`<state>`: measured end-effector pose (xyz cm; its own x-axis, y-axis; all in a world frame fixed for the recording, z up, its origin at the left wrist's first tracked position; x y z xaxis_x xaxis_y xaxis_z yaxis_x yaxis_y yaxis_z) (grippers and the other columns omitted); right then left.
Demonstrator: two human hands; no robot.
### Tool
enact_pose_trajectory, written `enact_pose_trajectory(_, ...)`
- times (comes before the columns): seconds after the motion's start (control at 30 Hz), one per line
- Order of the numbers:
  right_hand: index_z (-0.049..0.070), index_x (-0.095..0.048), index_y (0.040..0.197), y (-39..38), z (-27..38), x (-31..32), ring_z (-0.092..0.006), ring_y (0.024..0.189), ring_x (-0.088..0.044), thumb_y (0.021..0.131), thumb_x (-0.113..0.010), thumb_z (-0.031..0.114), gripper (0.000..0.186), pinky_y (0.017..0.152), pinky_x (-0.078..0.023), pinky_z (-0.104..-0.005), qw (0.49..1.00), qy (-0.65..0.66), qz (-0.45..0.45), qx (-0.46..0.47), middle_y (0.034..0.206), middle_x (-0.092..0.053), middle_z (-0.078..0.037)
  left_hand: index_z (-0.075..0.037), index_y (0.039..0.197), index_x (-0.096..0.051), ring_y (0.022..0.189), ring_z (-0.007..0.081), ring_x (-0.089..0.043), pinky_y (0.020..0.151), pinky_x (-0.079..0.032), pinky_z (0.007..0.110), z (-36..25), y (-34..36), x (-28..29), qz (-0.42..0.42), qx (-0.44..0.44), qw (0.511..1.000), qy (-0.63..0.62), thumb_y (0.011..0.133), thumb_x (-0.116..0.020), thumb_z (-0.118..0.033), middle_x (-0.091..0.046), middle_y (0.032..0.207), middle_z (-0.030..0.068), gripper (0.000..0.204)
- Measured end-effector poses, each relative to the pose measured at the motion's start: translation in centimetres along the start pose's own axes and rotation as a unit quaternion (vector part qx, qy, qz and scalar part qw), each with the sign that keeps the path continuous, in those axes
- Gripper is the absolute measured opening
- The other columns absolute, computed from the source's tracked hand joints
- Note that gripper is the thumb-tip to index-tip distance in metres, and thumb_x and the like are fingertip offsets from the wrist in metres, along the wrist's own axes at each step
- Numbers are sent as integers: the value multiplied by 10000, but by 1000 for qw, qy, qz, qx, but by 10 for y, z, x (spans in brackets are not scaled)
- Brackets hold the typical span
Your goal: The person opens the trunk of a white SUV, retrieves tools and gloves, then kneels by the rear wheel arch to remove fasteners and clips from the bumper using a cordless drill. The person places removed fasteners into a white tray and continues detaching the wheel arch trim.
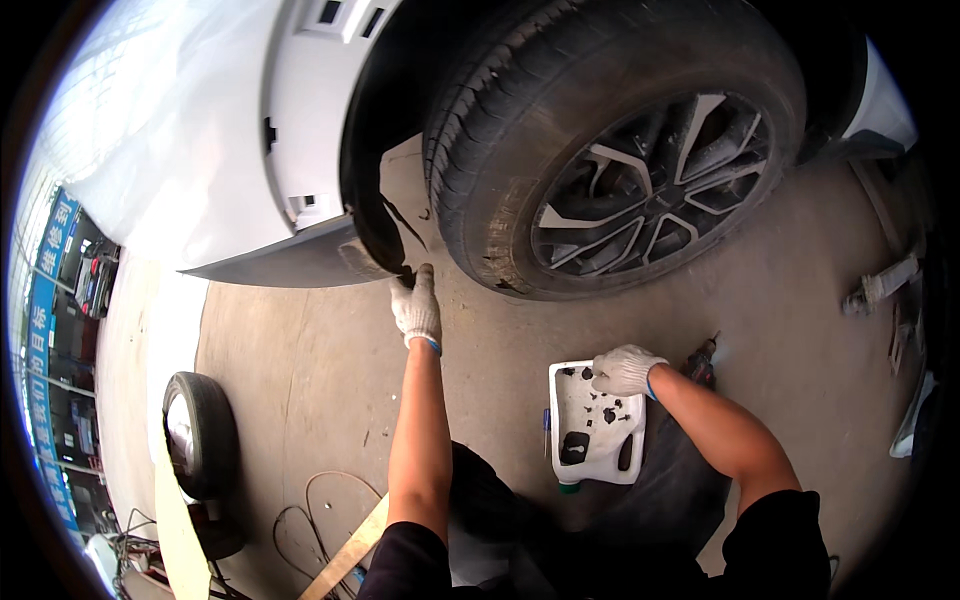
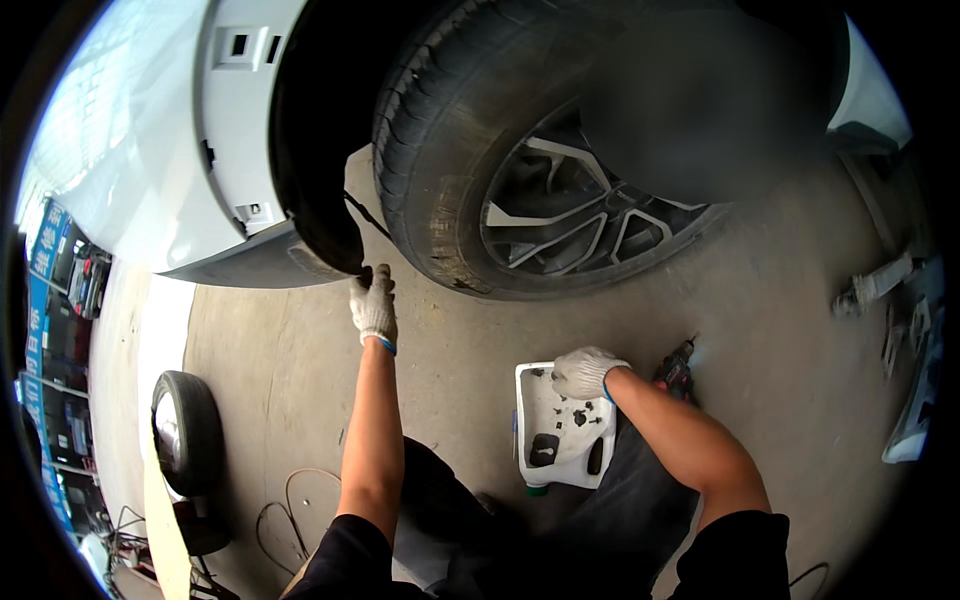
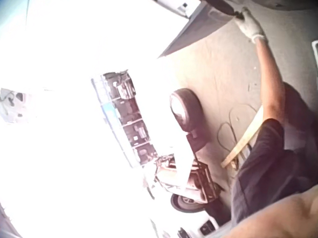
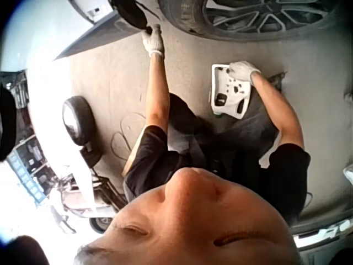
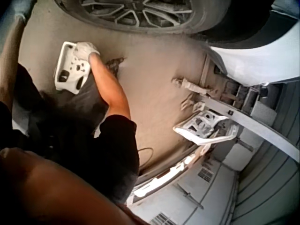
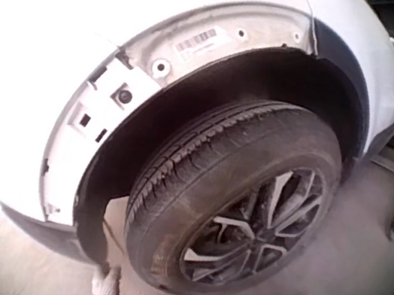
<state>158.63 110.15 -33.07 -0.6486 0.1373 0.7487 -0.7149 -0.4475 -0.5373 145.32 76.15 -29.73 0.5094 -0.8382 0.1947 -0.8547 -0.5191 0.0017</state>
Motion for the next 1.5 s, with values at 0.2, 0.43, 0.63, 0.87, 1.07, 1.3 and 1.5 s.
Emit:
enact_pose_trajectory(0.2,32,-707,933,-6,3,7,-414,935,-652,800,-526,317,362,873,-501,-491,1000,24,2,-3,980,-681,-241,40,1044,-621,768,187,-627,753,-487,331,-5,6,6,-19,-7,999,-25,896,-592,-214,-678,857,108,296)
enact_pose_trajectory(0.43,43,-706,920,8,6,-2,-412,925,-653,781,-536,329,360,850,-504,-492,1000,4,1,0,957,-686,-228,42,919,-649,669,154,-610,645,-477,297,-21,6,3,-37,8,999,-13,911,-619,-283,-684,790,97,327)
enact_pose_trajectory(0.63,73,-700,1018,6,7,-5,-386,959,-654,816,-532,351,383,870,-501,-477,1000,-12,20,-9,991,-691,-209,28,853,-669,630,172,-591,632,-462,333,-41,-3,5,-68,41,996,45,895,-650,-407,-651,681,79,438)
enact_pose_trajectory(0.87,61,-702,977,-2,19,3,-403,948,-654,793,-542,352,380,845,-508,-502,999,19,19,-18,990,-691,-208,25,802,-652,526,172,-541,536,-432,335,-52,-5,2,-110,51,991,65,862,-690,-411,-602,614,73,441)
enact_pose_trajectory(1.07,60,-703,976,-1,11,0,-404,956,-653,790,-543,344,375,847,-508,-504,999,12,22,-28,990,-690,-213,50,855,-649,519,161,-539,514,-433,324,-46,0,-2,-103,48,993,30,870,-665,-378,-604,623,83,428)
enact_pose_trajectory(1.3,66,-701,1008,-6,12,3,-399,960,-653,816,-538,371,396,873,-497,-485,1000,25,2,-14,982,-691,-217,37,800,-635,510,153,-523,510,-414,326,-51,-5,-3,-112,46,992,22,875,-639,-339,-592,604,73,384)
enact_pose_trajectory(1.5,55,-695,962,-9,12,11,-376,948,-660,804,-537,338,360,846,-502,-484,1000,15,14,-7,959,-691,-207,42,805,-634,507,156,-526,502,-415,324,-50,-3,-2,-119,50,991,18,880,-627,-336,-594,606,81,385)
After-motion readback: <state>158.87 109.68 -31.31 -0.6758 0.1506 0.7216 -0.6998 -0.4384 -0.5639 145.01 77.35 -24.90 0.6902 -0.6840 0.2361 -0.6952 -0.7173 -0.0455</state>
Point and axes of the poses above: each hand's wrist, its own y-axis towards the middle knuckle, its own x-axis out of the back of the hand, z = x × y, the point moved 4 cm from there along y, towards the middle knuckle
